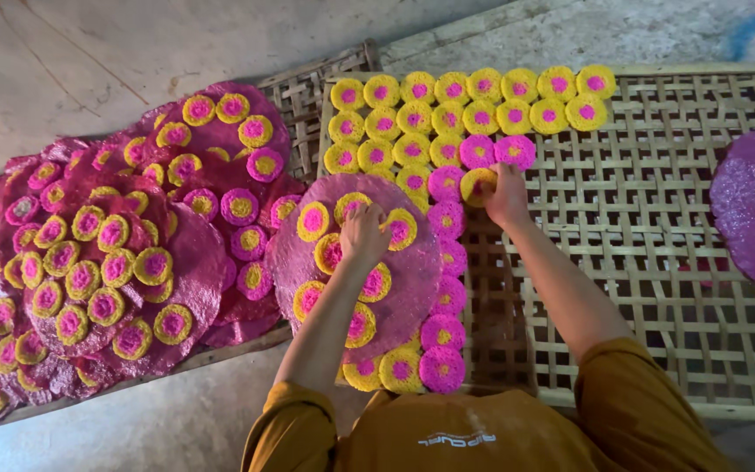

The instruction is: The person places yellow and pink circular decorative items onto a woven bamboo tray, arranging them in rows. The person repeatedly picks up items from a nearby pile and places them on the tray, filling the available space.

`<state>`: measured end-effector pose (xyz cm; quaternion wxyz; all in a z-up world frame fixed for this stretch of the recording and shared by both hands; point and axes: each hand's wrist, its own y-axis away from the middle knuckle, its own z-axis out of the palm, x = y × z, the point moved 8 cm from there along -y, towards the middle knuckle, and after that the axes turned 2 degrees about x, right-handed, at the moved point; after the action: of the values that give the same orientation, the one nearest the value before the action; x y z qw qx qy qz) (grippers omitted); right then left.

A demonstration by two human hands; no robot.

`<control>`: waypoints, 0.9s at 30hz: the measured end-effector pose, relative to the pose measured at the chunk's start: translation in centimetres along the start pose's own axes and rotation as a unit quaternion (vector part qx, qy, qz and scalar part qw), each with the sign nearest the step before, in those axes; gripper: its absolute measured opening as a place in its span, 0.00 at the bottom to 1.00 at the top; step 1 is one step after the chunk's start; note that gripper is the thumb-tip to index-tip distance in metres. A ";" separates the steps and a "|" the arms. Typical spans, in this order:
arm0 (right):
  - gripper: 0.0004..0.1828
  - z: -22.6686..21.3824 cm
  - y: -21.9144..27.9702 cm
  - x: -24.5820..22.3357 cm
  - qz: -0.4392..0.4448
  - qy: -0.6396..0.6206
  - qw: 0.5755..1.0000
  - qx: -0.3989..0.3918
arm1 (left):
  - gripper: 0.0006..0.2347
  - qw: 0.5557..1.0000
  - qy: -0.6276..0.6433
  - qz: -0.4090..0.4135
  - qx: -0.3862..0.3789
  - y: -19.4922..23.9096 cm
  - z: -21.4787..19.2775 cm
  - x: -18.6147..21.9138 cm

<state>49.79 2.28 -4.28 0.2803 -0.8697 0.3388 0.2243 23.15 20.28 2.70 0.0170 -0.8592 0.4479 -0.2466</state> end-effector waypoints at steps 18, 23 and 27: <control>0.16 0.1 9.8 -0.4 0.217 -0.463 0.849 -0.131 | 0.13 0.924 0.336 -0.028 -0.180 -0.2 9.0 9.5; 0.15 -2.5 7.7 -1.4 0.129 -0.088 0.988 -0.015 | 0.10 0.968 0.224 0.025 -0.114 -1.6 8.8 10.5; 0.18 -2.9 7.0 -3.2 0.147 -0.025 0.988 -0.025 | 0.12 0.975 0.189 0.011 -0.119 -2.4 8.0 9.1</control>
<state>43.24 -2.34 -2.64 0.2306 -0.8110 0.4503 0.2938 32.89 13.09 0.02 -0.1675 -0.7879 0.4789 -0.3491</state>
